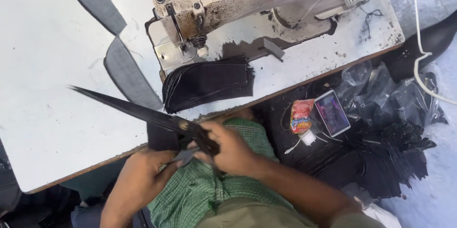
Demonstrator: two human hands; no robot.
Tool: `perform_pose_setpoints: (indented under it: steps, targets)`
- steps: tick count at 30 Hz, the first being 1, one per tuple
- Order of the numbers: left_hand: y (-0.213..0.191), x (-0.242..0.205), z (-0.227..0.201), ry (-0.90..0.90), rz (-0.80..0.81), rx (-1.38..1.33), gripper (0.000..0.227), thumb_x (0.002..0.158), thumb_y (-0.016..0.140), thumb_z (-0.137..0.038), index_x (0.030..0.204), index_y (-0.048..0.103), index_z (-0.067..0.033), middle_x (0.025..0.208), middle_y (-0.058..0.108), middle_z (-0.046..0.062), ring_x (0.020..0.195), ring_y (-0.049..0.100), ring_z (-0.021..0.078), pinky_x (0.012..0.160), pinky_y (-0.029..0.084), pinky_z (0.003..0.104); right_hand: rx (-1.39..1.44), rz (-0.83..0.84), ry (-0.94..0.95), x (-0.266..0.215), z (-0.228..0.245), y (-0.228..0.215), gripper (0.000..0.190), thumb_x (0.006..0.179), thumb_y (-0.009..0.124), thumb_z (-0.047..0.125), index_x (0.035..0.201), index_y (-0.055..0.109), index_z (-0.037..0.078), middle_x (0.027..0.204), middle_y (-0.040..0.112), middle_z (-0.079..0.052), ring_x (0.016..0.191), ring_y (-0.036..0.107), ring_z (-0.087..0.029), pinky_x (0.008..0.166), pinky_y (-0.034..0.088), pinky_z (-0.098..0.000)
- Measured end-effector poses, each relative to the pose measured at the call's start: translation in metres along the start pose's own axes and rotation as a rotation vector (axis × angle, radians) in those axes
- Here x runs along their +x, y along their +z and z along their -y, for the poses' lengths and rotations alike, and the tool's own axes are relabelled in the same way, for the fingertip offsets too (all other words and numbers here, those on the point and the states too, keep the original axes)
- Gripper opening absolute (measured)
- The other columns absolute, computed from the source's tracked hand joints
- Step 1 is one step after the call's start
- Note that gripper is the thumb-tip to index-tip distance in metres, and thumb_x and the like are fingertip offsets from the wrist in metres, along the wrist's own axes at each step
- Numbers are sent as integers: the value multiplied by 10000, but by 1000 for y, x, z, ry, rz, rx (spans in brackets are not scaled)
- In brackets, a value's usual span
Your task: Trimming excess material from shoe components using large scissors at a sewing station.
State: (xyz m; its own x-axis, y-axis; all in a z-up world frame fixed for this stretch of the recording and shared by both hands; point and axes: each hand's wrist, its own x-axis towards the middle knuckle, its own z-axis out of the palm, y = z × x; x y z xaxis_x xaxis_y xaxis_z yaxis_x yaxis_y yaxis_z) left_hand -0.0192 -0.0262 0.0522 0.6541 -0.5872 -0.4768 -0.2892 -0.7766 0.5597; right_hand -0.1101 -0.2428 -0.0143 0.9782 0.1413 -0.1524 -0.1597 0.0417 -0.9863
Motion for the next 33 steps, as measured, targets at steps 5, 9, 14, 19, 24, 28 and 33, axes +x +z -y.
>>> perform_pose_setpoints:
  steps: [5,9,14,19,24,28,33]
  targets:
    - [4,18,55,208,-135,-7,292,704,785,-155,996,790,-153,912,801,89,964,734,266,1091,374,520,83,23,-105,1,37,11,559,928,760,-5,1394,453,-23,1119,731,-154,1045,745,-196,867,623,-311]
    - [-16,31,77,405,-679,529,240,801,710,-267,1039,730,-252,1032,782,30,1109,705,272,1179,91,648,88,99,-191,-15,39,-10,530,960,764,13,1395,461,-5,1160,727,-138,1045,766,-169,853,657,-300]
    - [-43,6,56,-260,-200,408,301,913,710,-355,1144,774,-174,924,789,125,889,758,303,1091,428,518,-7,-1,-248,-33,28,-47,668,880,845,28,1414,444,10,1145,745,-148,1068,738,-186,930,609,-327]
    - [-17,-13,45,-199,44,-104,324,819,804,-403,991,820,-129,736,807,87,676,730,238,649,598,385,-116,-227,-75,-42,-13,-82,733,821,842,37,1427,430,17,1103,749,-138,1033,739,-194,906,597,-322]
    - [-1,12,16,-70,-138,-581,249,904,724,-268,928,798,-32,569,717,81,488,662,165,480,528,368,-501,-578,-175,-12,-15,-102,537,908,780,9,1333,452,9,1122,775,-131,1037,764,-166,886,609,-303]
    - [0,53,-14,87,-551,-241,278,921,715,-328,928,793,-62,633,698,123,489,666,241,499,510,382,-718,-727,-324,36,-30,-127,518,915,803,11,1311,471,-1,1078,763,-140,973,770,-171,800,605,-308]
    - [20,89,-7,-155,-771,121,448,990,680,-418,715,759,-72,636,663,181,595,657,390,573,500,485,-1096,-673,-543,56,-3,-122,669,638,652,-117,1295,592,-6,1195,701,-221,923,743,-340,808,610,-421]
